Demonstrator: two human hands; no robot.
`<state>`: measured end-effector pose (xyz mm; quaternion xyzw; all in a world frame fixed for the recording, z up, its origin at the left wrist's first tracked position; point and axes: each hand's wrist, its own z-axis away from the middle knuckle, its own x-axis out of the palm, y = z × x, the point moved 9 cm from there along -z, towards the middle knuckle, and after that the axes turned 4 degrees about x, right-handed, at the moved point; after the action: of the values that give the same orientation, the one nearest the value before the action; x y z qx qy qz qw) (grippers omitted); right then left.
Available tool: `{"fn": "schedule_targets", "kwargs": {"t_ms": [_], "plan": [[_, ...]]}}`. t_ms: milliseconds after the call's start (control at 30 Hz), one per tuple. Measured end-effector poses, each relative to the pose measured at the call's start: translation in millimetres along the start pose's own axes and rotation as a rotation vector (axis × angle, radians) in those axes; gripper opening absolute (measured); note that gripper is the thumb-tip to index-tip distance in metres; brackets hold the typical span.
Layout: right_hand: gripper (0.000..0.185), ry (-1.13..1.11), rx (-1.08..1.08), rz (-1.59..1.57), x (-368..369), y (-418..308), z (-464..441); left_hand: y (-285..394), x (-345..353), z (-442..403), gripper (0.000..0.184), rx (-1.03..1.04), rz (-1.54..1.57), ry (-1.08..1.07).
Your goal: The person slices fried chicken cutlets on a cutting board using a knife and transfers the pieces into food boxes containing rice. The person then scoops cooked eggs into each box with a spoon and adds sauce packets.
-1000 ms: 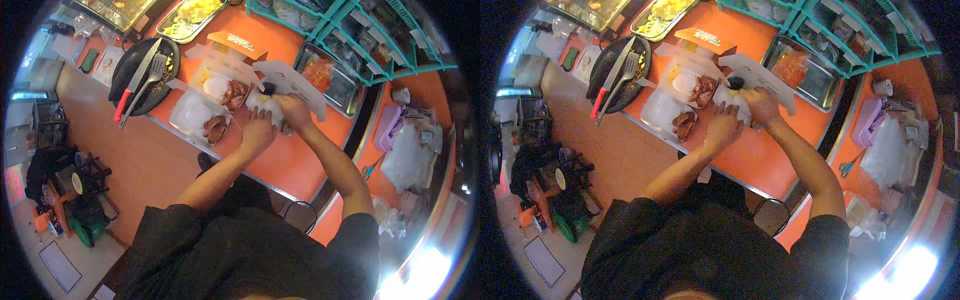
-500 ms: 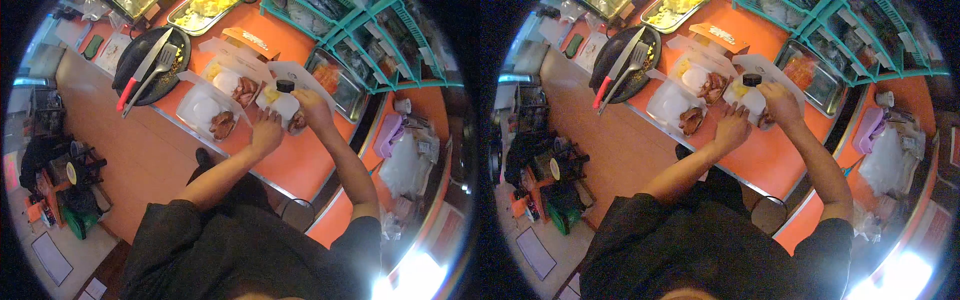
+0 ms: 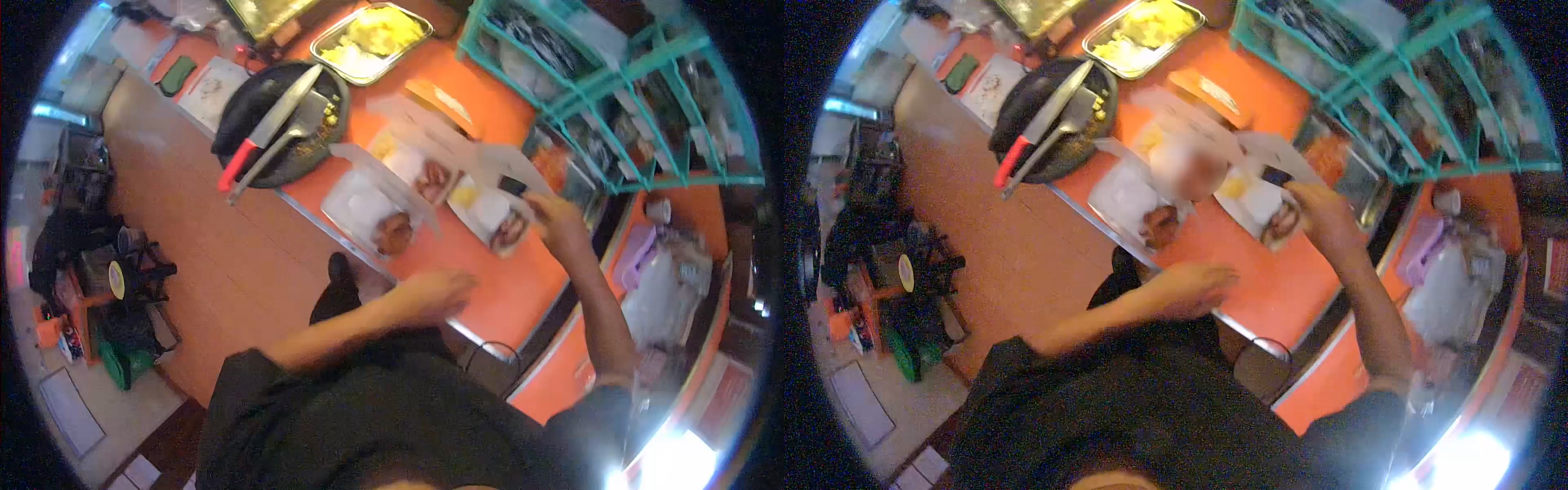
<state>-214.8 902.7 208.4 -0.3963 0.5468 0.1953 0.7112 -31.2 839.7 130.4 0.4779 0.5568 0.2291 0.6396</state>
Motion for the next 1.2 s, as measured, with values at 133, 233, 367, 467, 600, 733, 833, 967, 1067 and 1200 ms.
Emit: {"fn": "schedule_targets", "kwargs": {"t_ms": [133, 233, 367, 467, 600, 733, 833, 967, 1067, 1200], "plan": [[0.020, 0.175, 0.234, -0.284, -70, -19, -42, 5, -66, 84, 0.029, -0.048, 0.164, 0.040], [0.024, 0.394, 0.114, -0.376, -85, -65, -120, -11, -112, 125, 0.031, -0.125, 0.247, 0.020], [0.032, 0.338, -0.108, -0.073, -18, -120, -283, -46, -158, 159, 0.033, -0.152, 0.317, -0.059], [0.020, 0.441, -0.208, 0.196, 38, -127, -395, -68, -195, 179, 0.037, -0.124, 0.308, -0.076], [0.021, 0.334, -0.099, 0.374, 97, -113, -481, -97, -234, 217, 0.041, -0.176, 0.280, -0.024], [0.016, 0.298, -0.126, 0.497, 124, -123, -495, -122, -266, 247, 0.043, -0.353, 0.334, 0.033], [0.011, 0.214, -0.277, 0.454, 151, -130, -498, -136, -278, 257, 0.044, -0.434, 0.400, 0.070], [0.011, 0.038, -0.185, 0.540, 168, -142, -489, -148, -296, 258, 0.044, -0.423, 0.343, 0.094], [0.015, -0.066, -0.176, 0.464, 187, -134, -473, -153, -307, 260, 0.044, -0.435, 0.355, 0.104], [0.019, -0.017, -0.176, 0.243, 169, -146, -445, -157, -317, 266, 0.044, -0.472, 0.338, 0.127]]}}
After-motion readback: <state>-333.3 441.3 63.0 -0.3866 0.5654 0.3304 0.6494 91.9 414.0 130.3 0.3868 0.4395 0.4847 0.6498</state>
